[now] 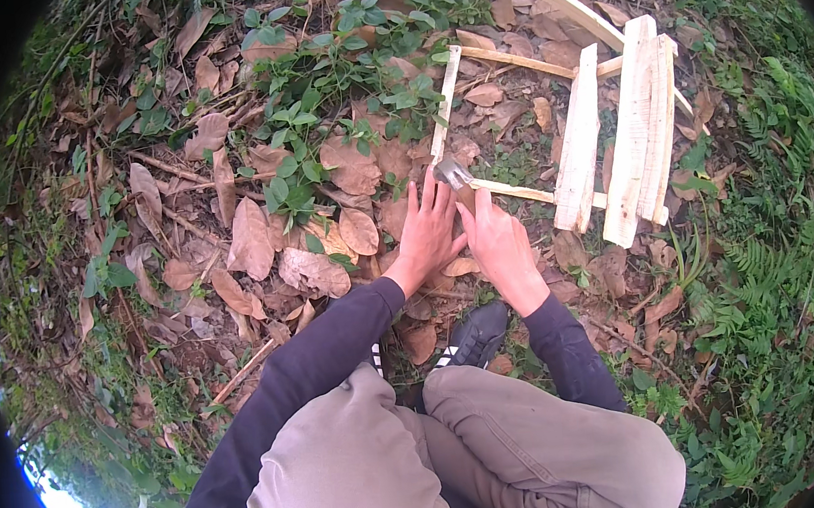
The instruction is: The person assembles a small wooden frame using a hammer and nails. They position the wooden pieces on the ground, drive nails into the joints to secure them, and adjust the frame as needed.
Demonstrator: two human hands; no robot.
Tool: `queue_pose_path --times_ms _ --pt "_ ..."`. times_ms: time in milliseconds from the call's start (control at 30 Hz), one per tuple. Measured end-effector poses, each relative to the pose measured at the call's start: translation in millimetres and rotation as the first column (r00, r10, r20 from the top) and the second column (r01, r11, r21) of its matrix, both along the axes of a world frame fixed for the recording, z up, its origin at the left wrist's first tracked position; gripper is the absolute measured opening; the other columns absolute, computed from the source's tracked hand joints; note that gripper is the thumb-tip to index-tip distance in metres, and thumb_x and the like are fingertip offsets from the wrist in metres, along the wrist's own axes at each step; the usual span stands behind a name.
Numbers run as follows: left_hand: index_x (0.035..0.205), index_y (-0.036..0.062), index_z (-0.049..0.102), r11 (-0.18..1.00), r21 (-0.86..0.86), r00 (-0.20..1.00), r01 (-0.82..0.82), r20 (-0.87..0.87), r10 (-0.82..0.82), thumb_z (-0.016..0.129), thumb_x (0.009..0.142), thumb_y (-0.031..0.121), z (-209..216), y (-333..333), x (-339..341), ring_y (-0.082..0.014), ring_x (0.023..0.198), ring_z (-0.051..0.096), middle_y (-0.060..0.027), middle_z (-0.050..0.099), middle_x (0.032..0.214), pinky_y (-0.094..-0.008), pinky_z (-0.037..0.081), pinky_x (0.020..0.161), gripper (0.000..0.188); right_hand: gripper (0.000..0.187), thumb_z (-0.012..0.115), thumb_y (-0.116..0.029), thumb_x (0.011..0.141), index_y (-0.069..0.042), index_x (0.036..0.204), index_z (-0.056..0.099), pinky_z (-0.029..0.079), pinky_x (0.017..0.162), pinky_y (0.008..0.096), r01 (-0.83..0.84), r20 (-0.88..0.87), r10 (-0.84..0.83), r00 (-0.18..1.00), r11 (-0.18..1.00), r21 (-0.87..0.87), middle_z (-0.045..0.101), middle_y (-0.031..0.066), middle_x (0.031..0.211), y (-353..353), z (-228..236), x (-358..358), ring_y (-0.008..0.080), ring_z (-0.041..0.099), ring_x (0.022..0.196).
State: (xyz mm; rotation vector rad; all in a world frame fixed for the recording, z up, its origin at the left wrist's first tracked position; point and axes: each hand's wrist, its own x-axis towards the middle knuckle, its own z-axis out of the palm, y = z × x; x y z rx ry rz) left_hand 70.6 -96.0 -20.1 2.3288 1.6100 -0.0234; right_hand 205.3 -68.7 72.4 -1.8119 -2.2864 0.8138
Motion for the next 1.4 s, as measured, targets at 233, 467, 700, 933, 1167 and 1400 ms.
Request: queue_pose_path --times_ms 233,467,700,933,1167,1400 --pt "0.153 -0.0007 0.042 1.0 0.02 1.0 -0.006 0.015 0.006 0.053 0.092 0.069 -2 0 0 -0.0427 0.156 0.015 -0.02 0.038 0.155 -0.063 0.022 0.122 0.093 0.03 0.056 -0.027 0.106 0.0 0.106 0.045 0.054 0.058 0.0554 0.008 0.009 -0.007 1.0 1.0 -0.024 0.066 0.029 0.076 2 1 1 0.0497 0.067 0.072" --pt "0.156 -0.0012 0.036 1.0 -0.006 1.0 -0.004 0.02 0.004 0.051 0.093 0.069 -2 1 0 -0.0414 0.156 0.016 -0.0203 0.033 0.16 -0.0619 0.022 0.122 0.096 0.031 0.056 -0.029 0.105 0.001 0.11 0.048 0.055 0.058 0.0547 0.048 -0.025 -0.047 0.999 0.998 0.049 0.068 0.0289 0.08 2 8 -3 0.0491 0.067 0.072" --pt "0.157 -0.0012 0.034 0.999 0.045 0.999 -0.019 0.037 0.017 0.052 0.093 0.069 0 0 -4 -0.0417 0.157 0.013 -0.0207 0.029 0.162 -0.062 0.021 0.122 0.096 0.029 0.061 -0.025 0.103 0.001 0.108 0.05 0.055 0.056 0.0522 0.096 -0.161 -0.061 0.985 0.971 0.219 0.067 0.0268 0.078 -3 30 -12 0.0462 0.068 0.067" --pt "0.16 -0.001 0.028 0.998 -0.059 1.0 0.008 -0.018 -0.01 0.051 0.093 0.069 6 4 -2 -0.0403 0.157 0.013 -0.0208 0.025 0.165 -0.0604 0.021 0.123 0.099 0.03 0.059 -0.027 0.104 0.0 0.111 0.049 0.054 0.057 0.0546 0.059 -0.053 -0.055 0.997 0.995 0.077 0.068 0.0283 0.078 -1 5 -2 0.0491 0.067 0.07" --pt "0.16 -0.0005 0.028 0.999 -0.034 1.0 0.009 -0.014 -0.01 0.049 0.094 0.07 5 3 1 -0.0407 0.156 0.014 -0.0205 0.027 0.164 -0.0612 0.022 0.122 0.099 0.032 0.062 -0.026 0.102 0.002 0.112 0.05 0.054 0.056 0.0534 0.068 -0.043 -0.064 0.997 0.993 0.096 0.067 0.0284 0.077 -5 0 -3 0.0488 0.067 0.069" --pt "0.156 -0.0008 0.037 0.999 0.045 1.0 -0.008 -0.006 0.008 0.048 0.094 0.07 -4 -1 -1 -0.0421 0.156 0.013 -0.0213 0.031 0.162 -0.0623 0.021 0.122 0.095 0.029 0.062 -0.022 0.103 0.003 0.112 0.05 0.054 0.057 0.0524 0.104 -0.192 -0.066 0.979 0.976 0.194 0.066 0.0295 0.079 -10 20 -10 0.0485 0.067 0.071"
